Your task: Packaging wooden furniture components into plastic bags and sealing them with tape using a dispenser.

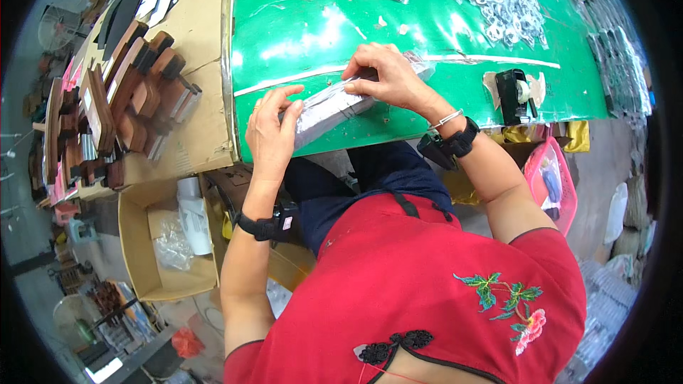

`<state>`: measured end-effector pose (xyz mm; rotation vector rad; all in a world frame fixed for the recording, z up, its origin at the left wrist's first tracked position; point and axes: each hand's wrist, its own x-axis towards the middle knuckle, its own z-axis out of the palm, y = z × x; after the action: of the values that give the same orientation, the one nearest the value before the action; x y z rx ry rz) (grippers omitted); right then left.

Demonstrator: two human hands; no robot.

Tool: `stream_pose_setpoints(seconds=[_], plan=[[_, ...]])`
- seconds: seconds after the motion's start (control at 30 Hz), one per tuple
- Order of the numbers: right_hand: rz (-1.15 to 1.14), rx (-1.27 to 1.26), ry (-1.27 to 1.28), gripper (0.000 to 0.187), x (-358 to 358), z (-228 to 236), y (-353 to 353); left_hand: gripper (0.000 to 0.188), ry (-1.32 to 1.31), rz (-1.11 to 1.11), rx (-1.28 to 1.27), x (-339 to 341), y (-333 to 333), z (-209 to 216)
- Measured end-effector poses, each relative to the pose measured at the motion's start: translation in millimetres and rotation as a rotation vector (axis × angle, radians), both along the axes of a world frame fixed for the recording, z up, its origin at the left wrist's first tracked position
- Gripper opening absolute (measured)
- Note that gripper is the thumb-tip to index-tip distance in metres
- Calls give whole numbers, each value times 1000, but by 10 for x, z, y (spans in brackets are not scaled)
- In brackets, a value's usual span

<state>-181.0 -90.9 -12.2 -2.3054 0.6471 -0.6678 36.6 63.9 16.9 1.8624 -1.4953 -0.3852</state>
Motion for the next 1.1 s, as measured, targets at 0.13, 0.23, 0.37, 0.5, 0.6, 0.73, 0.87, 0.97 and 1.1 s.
stream_pose_setpoints(seconds=[0.13,0.23,0.37,0.5,0.6,0.73,0.87,0.97,1.1], plan=[[7,-19,-11,23,8,-33,-7,39,-177,43,-13,15,-3,132],[0,24,-7,23,15,-9,-6,49,-371,-54,-140,-132,65,204],[10,29,-24,22,2,-27,-30,49,-110,-119,78,-109,44,124],[34,0,-33,20,10,5,0,42,97,-23,241,-78,-9,143],[64,2,-36,20,-38,14,-23,40,58,-2,213,-119,-7,120],[124,14,-26,24,-84,52,-63,34,-62,-49,96,-112,-14,75],[116,29,-19,27,-44,-1,-80,29,-104,-59,75,-125,-16,71],[71,195,-83,26,-32,-22,-47,25,-150,-65,64,-152,-4,71],[23,84,-131,25,-6,-33,-21,20,-193,-49,22,-171,-5,35]])
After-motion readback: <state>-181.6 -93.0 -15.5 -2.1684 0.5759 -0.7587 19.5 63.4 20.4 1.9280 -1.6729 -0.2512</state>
